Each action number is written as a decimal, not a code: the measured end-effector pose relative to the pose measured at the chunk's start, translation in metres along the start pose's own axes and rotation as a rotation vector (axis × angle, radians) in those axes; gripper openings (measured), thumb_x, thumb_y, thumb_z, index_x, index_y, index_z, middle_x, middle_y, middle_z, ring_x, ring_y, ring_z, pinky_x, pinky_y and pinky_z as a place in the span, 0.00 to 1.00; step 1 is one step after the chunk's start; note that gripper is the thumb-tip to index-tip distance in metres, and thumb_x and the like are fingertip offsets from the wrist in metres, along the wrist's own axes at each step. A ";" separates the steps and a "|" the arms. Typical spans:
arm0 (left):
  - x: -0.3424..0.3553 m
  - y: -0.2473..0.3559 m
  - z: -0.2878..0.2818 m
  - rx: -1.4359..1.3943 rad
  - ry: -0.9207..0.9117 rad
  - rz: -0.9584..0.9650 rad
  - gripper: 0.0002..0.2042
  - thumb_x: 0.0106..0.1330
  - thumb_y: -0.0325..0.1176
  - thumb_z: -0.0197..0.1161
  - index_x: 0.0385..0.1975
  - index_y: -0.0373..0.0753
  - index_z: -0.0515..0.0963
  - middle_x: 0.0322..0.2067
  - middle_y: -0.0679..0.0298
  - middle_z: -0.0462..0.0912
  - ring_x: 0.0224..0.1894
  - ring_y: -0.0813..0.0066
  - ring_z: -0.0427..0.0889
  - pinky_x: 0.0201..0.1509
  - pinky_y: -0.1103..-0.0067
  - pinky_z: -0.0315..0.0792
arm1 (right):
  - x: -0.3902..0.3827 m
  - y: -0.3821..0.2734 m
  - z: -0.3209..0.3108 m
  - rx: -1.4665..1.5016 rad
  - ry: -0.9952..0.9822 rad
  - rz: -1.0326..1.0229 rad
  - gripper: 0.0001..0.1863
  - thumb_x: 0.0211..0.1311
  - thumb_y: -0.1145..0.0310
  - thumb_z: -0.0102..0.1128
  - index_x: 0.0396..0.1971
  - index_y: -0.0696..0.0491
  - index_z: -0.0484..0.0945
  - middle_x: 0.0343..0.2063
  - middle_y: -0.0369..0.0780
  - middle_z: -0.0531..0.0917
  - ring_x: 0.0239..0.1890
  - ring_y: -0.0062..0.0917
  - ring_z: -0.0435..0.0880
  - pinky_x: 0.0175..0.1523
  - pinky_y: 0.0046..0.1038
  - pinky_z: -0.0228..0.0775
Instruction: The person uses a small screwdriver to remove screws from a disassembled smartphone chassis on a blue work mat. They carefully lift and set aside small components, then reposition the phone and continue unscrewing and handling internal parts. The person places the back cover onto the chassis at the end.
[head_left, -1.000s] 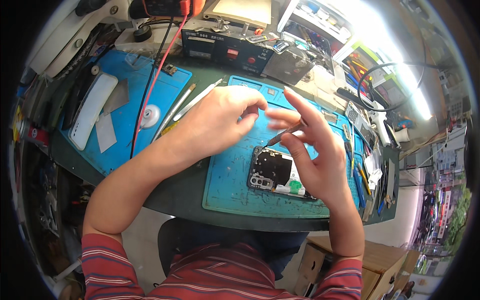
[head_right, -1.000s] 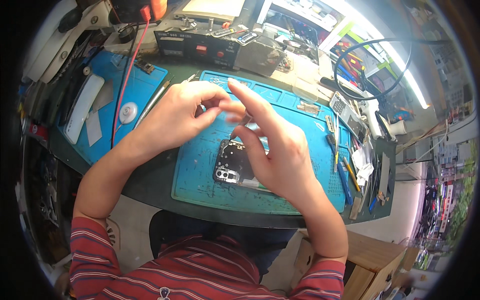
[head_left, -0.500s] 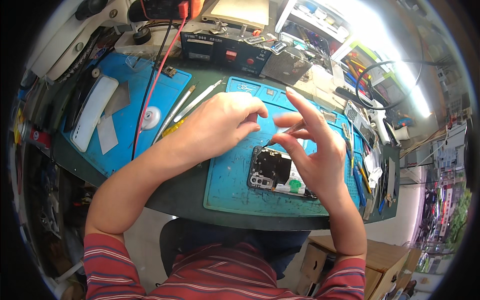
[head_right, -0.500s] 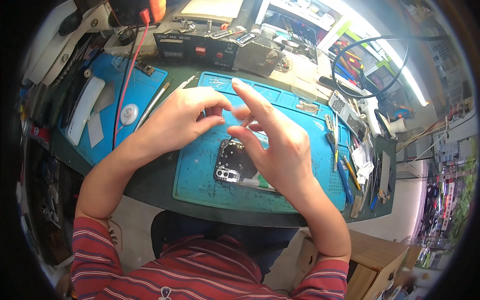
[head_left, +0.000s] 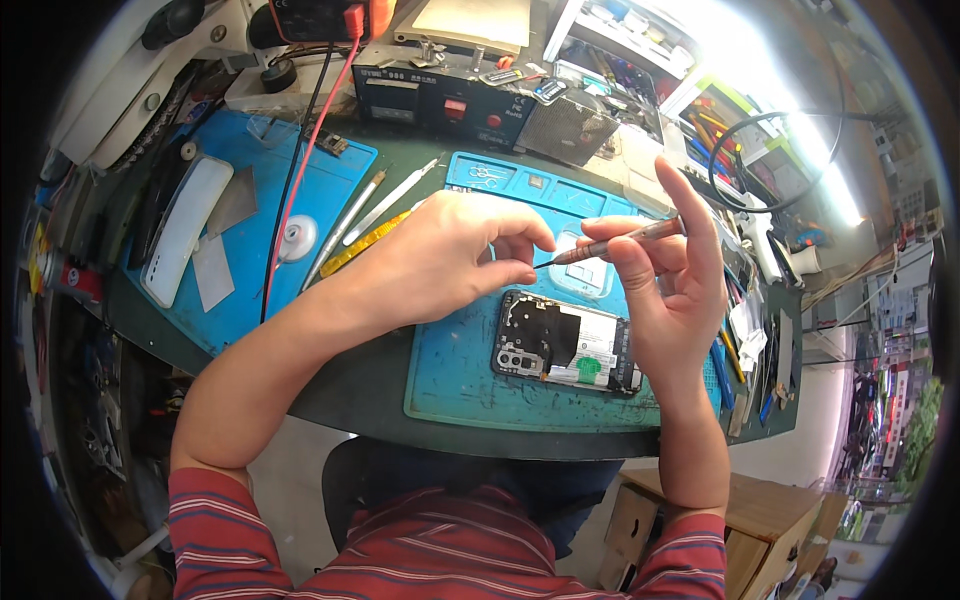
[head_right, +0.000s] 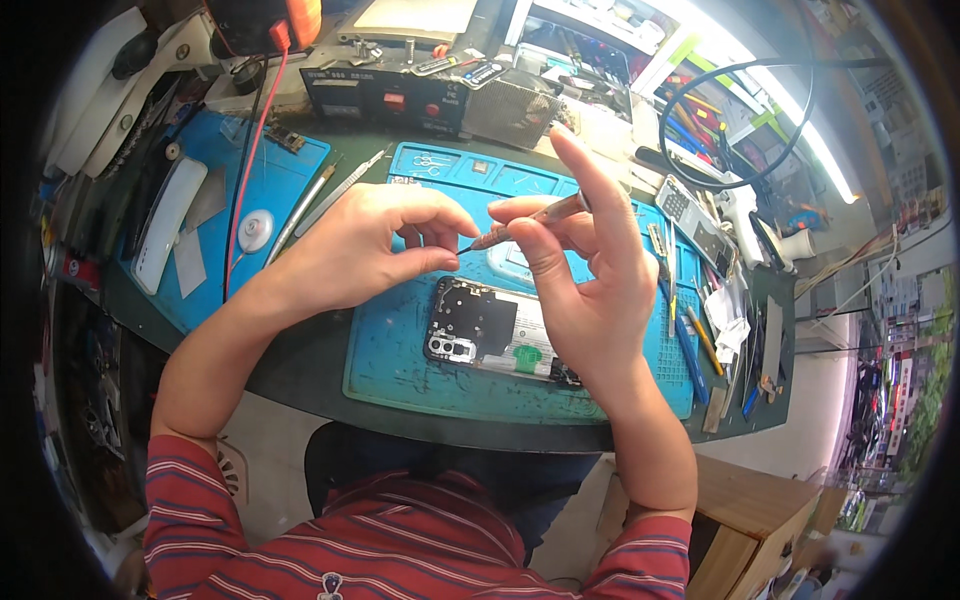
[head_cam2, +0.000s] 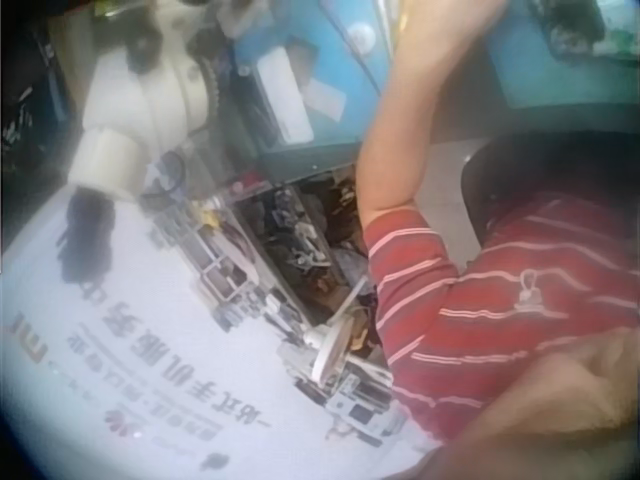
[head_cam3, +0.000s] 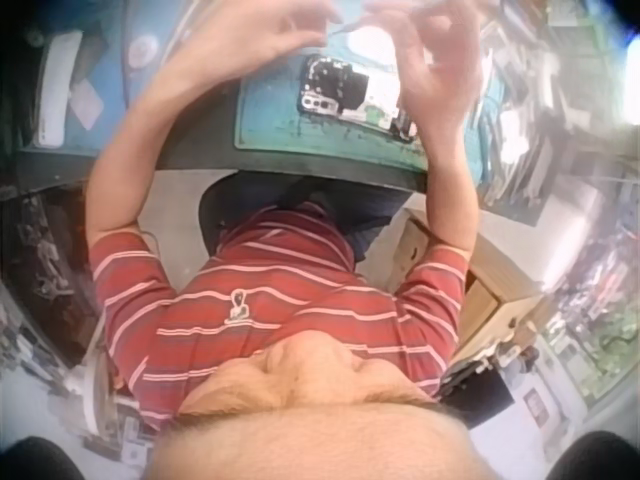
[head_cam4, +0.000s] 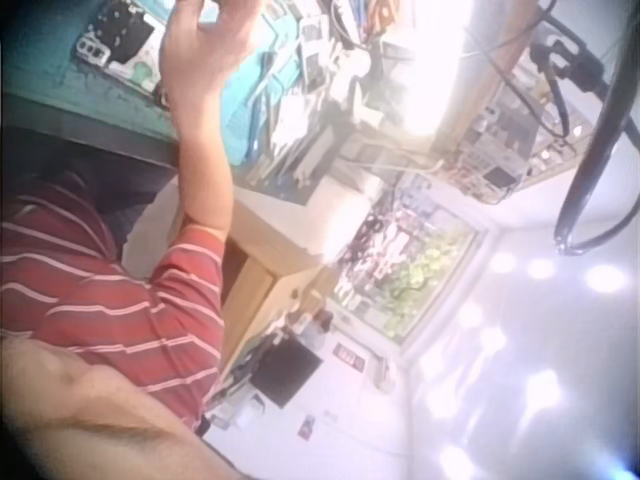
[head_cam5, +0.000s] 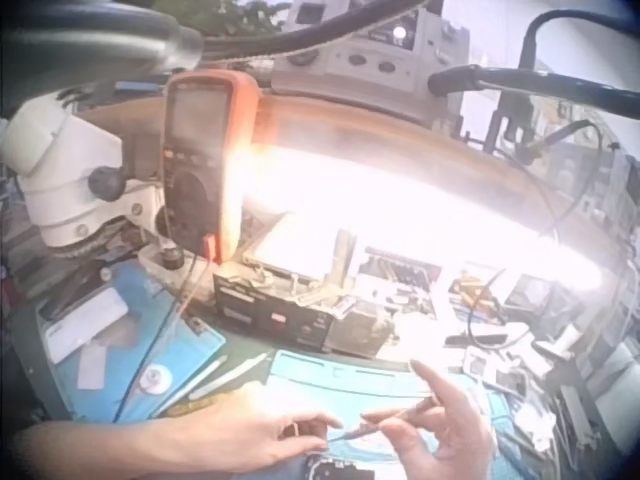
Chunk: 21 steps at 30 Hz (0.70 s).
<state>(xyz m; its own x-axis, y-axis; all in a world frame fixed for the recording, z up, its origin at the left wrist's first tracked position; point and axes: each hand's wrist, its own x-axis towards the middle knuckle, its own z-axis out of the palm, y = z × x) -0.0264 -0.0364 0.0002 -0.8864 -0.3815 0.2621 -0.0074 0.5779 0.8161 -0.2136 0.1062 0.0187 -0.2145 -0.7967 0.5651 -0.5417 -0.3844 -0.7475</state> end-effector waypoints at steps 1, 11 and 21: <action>0.000 0.000 0.001 -0.018 0.007 0.002 0.14 0.66 0.25 0.73 0.51 0.36 0.85 0.36 0.61 0.89 0.40 0.74 0.88 0.46 0.75 0.81 | -0.001 -0.001 0.000 0.036 0.012 0.009 0.32 0.73 0.77 0.65 0.74 0.61 0.65 0.37 0.46 0.92 0.41 0.24 0.92 0.51 0.28 0.83; 0.001 0.001 0.002 -0.276 0.061 -0.122 0.11 0.70 0.26 0.71 0.50 0.34 0.85 0.38 0.63 0.90 0.42 0.78 0.88 0.50 0.79 0.82 | -0.003 0.001 -0.006 0.091 0.070 0.089 0.30 0.79 0.69 0.60 0.74 0.60 0.62 0.43 0.47 0.91 0.46 0.29 0.93 0.52 0.28 0.84; 0.002 0.006 0.002 -0.352 0.079 -0.152 0.12 0.71 0.25 0.71 0.51 0.33 0.85 0.40 0.64 0.90 0.44 0.81 0.88 0.52 0.81 0.81 | -0.002 -0.005 -0.005 0.251 0.089 0.138 0.29 0.80 0.72 0.56 0.74 0.61 0.60 0.44 0.51 0.89 0.49 0.34 0.91 0.58 0.33 0.83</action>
<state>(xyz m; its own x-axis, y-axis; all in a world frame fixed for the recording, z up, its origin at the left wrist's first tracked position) -0.0292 -0.0326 0.0042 -0.8488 -0.5063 0.1524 0.0358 0.2325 0.9719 -0.2145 0.1114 0.0230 -0.3486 -0.8096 0.4722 -0.2868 -0.3875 -0.8761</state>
